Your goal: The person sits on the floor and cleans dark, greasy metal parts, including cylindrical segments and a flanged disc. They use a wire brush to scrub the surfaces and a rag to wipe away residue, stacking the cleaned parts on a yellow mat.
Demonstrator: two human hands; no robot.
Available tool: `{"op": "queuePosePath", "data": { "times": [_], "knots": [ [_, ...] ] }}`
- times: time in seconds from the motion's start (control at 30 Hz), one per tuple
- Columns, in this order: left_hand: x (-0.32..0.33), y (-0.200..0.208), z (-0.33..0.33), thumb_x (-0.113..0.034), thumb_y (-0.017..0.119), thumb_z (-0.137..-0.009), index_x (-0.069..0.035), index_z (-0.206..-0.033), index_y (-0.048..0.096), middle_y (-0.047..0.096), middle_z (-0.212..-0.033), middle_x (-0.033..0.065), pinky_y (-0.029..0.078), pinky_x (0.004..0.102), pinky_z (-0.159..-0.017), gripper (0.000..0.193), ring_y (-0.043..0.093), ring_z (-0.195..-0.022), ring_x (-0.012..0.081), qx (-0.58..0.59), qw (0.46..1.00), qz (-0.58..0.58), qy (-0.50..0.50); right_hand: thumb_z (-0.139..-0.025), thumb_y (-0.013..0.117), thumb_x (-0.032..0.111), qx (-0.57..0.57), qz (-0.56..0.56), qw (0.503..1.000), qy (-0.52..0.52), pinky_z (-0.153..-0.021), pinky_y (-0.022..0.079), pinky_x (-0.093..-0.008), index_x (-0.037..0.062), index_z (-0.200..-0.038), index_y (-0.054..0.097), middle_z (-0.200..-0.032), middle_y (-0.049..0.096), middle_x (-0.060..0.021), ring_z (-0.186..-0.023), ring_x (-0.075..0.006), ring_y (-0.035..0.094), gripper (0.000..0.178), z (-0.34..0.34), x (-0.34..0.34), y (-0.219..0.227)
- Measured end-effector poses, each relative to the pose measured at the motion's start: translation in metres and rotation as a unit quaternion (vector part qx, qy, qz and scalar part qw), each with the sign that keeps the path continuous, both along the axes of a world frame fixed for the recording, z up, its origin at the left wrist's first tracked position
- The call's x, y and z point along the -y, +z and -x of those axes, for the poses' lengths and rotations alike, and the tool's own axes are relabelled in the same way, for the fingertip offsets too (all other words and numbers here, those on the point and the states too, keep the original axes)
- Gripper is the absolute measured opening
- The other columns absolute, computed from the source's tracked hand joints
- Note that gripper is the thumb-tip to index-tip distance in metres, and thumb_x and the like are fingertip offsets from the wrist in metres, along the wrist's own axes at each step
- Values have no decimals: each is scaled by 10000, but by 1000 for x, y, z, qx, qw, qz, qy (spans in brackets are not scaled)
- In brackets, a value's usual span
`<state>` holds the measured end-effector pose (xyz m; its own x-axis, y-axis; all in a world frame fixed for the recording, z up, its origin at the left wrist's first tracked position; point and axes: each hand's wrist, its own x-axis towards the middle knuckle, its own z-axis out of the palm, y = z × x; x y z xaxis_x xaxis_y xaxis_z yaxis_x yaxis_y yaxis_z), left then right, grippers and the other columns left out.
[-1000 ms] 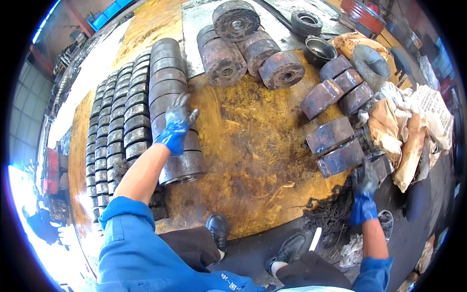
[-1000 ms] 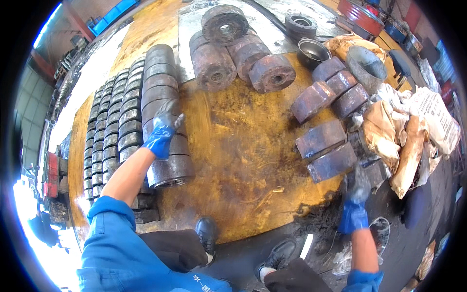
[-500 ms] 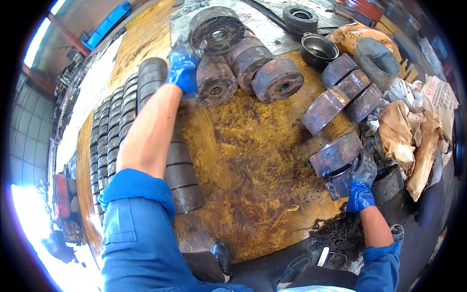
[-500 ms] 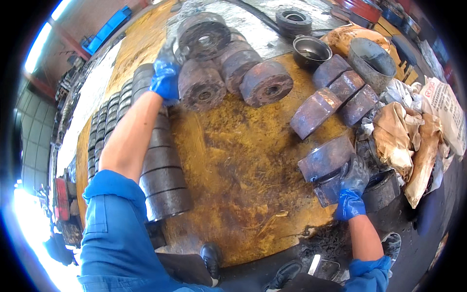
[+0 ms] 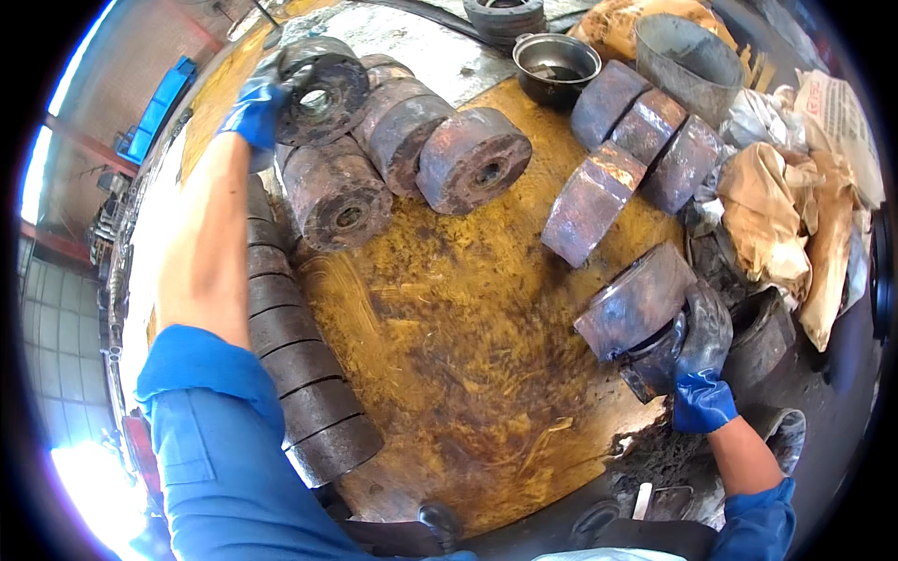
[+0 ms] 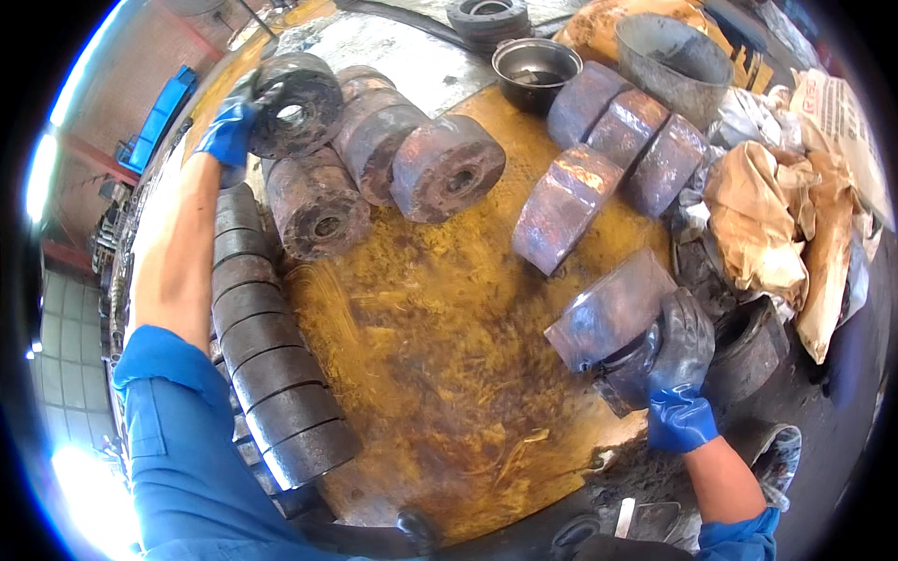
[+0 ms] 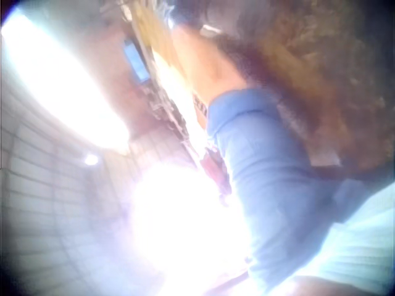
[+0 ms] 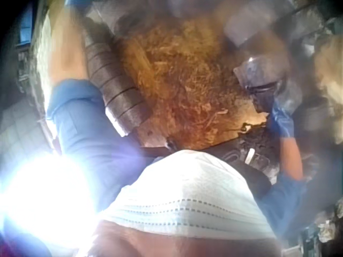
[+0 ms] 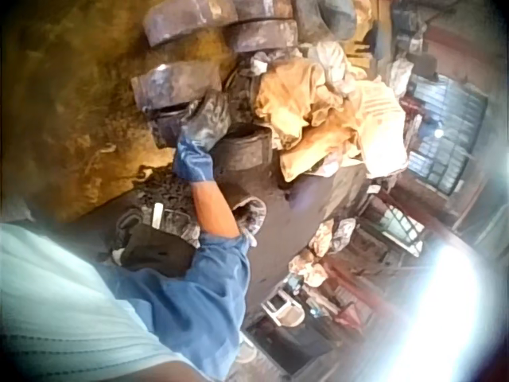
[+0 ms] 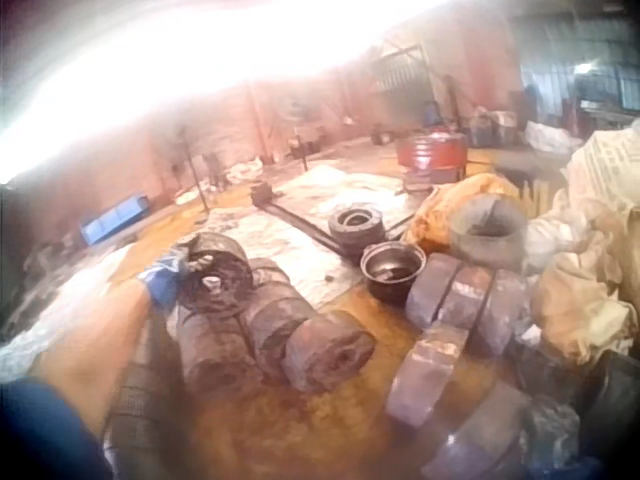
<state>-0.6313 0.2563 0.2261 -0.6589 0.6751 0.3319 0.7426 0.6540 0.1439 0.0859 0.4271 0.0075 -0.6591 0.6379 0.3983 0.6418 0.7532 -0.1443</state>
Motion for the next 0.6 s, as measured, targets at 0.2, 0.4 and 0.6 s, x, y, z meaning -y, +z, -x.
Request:
{"op": "queuePosePath", "data": {
  "times": [0.2, 0.4, 0.6],
  "knots": [
    [7, 1, -7, -566, 741, -917, -34, -1562, 453, 534, -1522, 267, 471, 434, -1116, 885, 535, -1402, 391, 41, 995, -62, -61, -948, 638, 202, -26, -39, 998, 32, -1113, 426, -546, 1, -1284, 629, -1360, 635, -226, -1311, -415, 581, 391, 7, 14, 8],
    [5, -13, 10, -606, 716, -915, -45, -1594, 412, 453, -1596, 255, 341, 417, -1236, 931, 415, -1501, 379, -114, 993, 35, 21, -949, 642, 180, -11, -6, 1000, 14, -1119, 426, -535, 4, -1299, 630, -1363, 634, -225, -1318, -417, 576, 391, 9, 11, 7],
    [14, 13, -7, -577, 628, -981, -44, -1545, 468, 535, -1508, 274, 417, 449, -1159, 792, 502, -1403, 423, -31, 997, -47, -52, -948, 639, 169, 1, -8, 1000, -8, -1124, 420, -528, 7, -1313, 629, -1372, 629, -231, -1331, -410, 568, 400, 3, 9, 2]
  ]
}}
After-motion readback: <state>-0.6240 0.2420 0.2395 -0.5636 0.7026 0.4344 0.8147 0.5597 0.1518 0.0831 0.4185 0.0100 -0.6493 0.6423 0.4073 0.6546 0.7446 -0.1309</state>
